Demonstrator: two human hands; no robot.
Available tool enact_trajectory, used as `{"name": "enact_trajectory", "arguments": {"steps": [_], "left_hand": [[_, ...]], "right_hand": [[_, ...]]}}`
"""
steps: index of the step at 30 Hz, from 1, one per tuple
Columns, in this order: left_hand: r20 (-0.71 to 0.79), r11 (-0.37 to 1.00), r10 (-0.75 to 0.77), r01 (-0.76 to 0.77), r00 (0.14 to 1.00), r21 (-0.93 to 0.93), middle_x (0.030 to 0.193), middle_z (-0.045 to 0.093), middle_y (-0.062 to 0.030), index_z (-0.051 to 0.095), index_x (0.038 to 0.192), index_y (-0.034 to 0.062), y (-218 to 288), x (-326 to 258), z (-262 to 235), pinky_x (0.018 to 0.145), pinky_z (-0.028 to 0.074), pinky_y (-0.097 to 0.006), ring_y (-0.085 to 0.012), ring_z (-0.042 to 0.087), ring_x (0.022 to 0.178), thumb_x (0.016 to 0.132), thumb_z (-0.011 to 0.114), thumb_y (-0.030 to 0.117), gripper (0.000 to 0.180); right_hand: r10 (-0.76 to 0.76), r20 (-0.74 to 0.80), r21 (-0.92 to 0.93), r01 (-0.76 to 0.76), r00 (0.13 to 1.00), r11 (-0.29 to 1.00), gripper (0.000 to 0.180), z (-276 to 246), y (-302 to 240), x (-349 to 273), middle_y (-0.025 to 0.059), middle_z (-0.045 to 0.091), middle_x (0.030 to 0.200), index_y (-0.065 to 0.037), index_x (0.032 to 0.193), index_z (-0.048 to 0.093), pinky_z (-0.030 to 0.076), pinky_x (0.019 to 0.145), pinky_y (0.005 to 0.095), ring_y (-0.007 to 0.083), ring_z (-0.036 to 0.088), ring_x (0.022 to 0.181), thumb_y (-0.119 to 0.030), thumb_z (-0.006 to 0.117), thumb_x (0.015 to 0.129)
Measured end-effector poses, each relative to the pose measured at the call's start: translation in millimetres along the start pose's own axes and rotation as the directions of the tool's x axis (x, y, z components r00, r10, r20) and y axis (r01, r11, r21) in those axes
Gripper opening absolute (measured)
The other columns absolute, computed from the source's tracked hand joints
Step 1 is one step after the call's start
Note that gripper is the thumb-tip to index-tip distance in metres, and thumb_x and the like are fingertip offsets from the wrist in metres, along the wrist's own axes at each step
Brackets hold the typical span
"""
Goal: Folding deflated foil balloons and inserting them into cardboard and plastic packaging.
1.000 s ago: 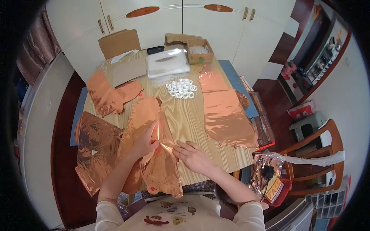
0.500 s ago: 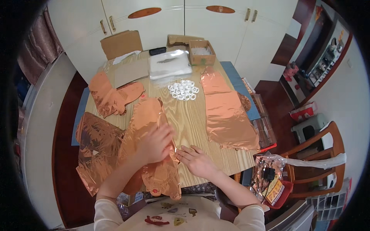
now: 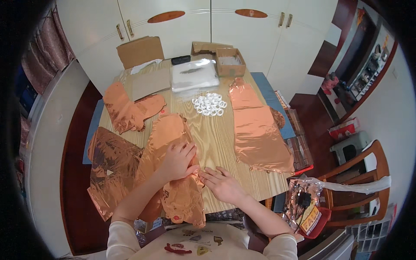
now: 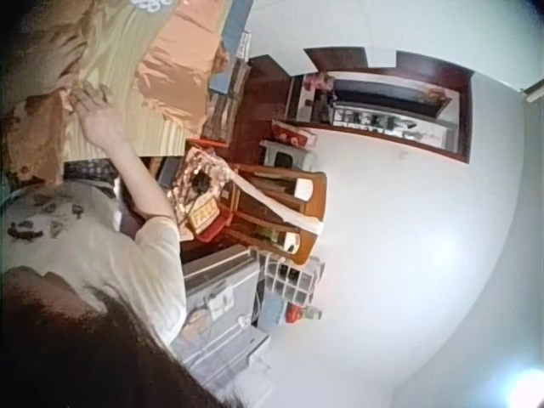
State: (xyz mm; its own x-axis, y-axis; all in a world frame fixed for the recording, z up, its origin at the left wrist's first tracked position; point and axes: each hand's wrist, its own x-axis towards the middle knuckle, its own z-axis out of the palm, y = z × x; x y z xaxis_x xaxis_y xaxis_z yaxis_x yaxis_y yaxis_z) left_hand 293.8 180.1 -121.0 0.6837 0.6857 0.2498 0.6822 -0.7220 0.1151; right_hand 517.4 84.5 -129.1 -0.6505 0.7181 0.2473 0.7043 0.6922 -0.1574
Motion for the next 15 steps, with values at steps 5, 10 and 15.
{"name": "enact_trajectory", "arguments": {"steps": [5,10,15], "left_hand": [[-0.057,0.998,0.065,-0.063,0.996,0.030,0.139,0.050,-0.0154,0.057,0.125,0.0016,-9.9,4.5,11.3,0.107,0.029,-0.057,-0.0305,0.044,0.130,0.082,0.063,0.053,0.067],[-0.062,0.998,0.056,-0.054,0.997,0.041,0.141,0.048,-0.0169,0.054,0.129,0.0005,-8.0,4.3,11.2,0.106,0.027,-0.063,-0.0303,0.042,0.133,0.081,0.060,0.062,0.078],[-0.022,0.999,0.033,-0.032,0.999,0.042,0.143,0.046,-0.0192,0.047,0.135,-0.0004,-8.0,4.1,10.2,0.101,0.030,-0.065,-0.0311,0.042,0.134,0.079,0.058,0.069,0.090]], "right_hand": [[0.053,-0.003,0.075,-0.053,0.999,0.996,0.035,-5.7,-4.3,4.7,0.0055,0.062,0.129,-0.008,0.120,0.064,0.038,0.107,0.0431,0.0210,0.054,0.126,-0.020,0.061,0.088],[0.114,-0.065,0.120,-0.105,0.991,0.987,0.032,-7.2,-9.2,14.2,0.0061,0.065,0.120,-0.008,0.115,0.067,0.041,0.104,0.0409,0.0206,0.057,0.120,-0.027,0.064,0.089],[0.051,-0.106,0.053,-0.045,0.993,0.998,0.032,-1.2,-8.7,7.8,0.0039,0.065,0.122,-0.008,0.114,0.069,0.042,0.103,0.0386,0.0199,0.056,0.121,-0.028,0.066,0.089]]}}
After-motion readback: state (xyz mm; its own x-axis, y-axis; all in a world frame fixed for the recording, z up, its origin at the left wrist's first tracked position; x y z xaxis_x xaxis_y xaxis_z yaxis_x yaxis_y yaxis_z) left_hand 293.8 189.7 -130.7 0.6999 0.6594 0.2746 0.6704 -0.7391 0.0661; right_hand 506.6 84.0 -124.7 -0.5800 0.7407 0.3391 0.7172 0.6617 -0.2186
